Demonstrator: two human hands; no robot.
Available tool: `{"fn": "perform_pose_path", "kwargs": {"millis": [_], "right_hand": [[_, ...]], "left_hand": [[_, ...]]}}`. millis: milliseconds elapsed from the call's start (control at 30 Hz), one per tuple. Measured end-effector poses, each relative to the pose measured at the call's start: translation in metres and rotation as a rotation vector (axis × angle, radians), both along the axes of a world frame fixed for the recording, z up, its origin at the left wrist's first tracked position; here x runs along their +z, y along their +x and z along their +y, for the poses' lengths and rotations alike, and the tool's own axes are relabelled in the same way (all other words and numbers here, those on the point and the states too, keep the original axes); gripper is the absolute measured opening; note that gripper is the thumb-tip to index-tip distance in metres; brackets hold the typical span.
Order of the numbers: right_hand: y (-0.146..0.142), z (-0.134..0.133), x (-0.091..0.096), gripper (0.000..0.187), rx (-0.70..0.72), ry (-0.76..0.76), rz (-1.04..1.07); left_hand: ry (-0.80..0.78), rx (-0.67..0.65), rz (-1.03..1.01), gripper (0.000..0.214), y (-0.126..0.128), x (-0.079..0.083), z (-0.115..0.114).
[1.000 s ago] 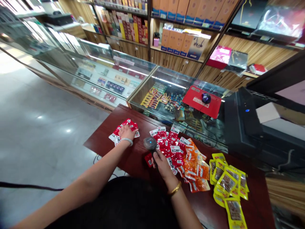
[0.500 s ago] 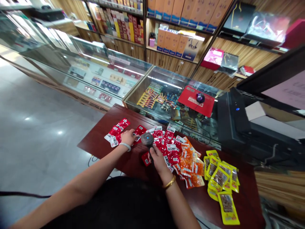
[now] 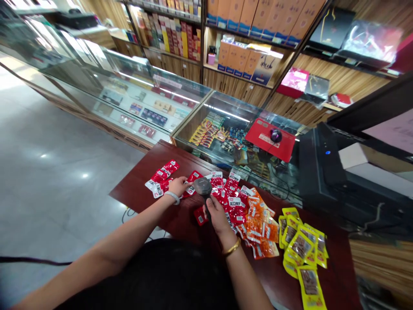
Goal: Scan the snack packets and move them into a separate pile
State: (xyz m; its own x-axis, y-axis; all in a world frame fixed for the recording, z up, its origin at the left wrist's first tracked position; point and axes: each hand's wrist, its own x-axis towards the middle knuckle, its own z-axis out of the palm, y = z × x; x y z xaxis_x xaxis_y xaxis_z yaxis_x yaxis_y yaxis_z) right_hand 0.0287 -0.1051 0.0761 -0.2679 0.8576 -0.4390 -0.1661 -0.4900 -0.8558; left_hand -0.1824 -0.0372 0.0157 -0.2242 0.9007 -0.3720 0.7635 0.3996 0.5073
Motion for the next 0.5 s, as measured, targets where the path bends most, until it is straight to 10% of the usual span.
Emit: {"fn": "perform_pose_path", "kwargs": {"millis": [133,333,500], "right_hand": [[0.006,-0.006,0.004,0.045,-0.026,-0.033,0.001],[0.007,-0.015,-0.007,0.045,-0.036,-0.079,-0.004],[0.006,-0.023,-0.017,0.044,0.016,-0.074,0.009]], "left_hand": [[0.037,-0.133,-0.301,0.03,0.011,0.007,0.002],[-0.064,-0.235,0.294,0.05,-0.023,0.013,-0.004],[-0.121,-0.306,0.304,0.037,-0.036,-0.001,-0.009]]}}
